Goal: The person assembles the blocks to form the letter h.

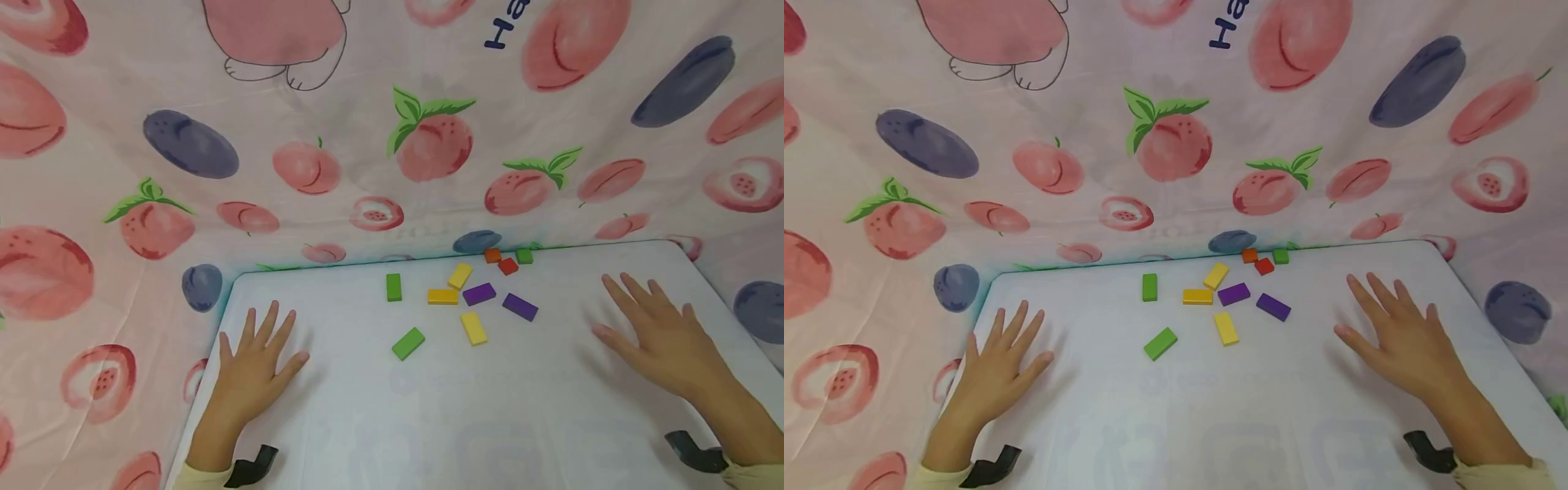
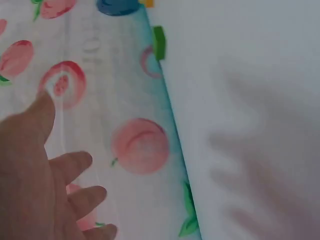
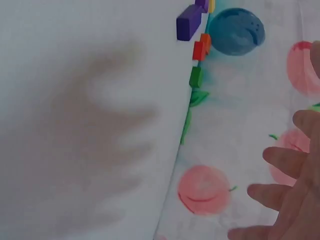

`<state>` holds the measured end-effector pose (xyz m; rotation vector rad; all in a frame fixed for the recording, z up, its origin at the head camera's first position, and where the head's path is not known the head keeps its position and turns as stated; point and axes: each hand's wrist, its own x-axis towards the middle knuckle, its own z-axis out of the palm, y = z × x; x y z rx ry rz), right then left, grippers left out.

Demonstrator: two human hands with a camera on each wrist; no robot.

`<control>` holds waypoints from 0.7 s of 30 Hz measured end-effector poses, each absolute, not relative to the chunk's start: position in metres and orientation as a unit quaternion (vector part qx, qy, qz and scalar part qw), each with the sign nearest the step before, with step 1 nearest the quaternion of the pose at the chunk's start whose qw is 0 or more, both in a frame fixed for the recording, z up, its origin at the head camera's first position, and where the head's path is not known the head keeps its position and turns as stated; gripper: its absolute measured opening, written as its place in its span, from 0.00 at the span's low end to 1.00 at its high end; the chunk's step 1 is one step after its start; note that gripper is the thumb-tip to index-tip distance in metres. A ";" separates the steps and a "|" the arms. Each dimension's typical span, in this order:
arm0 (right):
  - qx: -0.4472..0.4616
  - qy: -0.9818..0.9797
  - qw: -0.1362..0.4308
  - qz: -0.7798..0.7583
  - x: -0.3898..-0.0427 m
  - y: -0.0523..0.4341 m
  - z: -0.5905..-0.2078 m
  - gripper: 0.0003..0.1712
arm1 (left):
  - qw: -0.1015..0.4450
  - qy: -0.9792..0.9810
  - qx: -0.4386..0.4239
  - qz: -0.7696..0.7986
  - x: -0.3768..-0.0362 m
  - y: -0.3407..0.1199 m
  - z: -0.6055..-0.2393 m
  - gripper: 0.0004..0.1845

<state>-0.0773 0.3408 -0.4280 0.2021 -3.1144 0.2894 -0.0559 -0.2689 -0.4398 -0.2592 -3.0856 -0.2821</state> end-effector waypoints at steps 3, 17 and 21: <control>0.072 -0.990 -0.017 0.119 -0.080 0.331 -0.431 0.51 | 0.045 -0.984 -0.094 -0.147 -0.056 -0.254 -0.441 0.36; 0.068 -0.933 -0.101 0.340 -0.111 0.253 -0.467 0.27 | 0.024 -0.922 -0.041 -0.383 -0.066 -0.153 -0.470 0.19; 0.017 -0.893 -0.170 0.416 -0.120 0.231 -0.476 0.27 | 0.013 -0.915 -0.017 -0.402 -0.076 -0.134 -0.484 0.17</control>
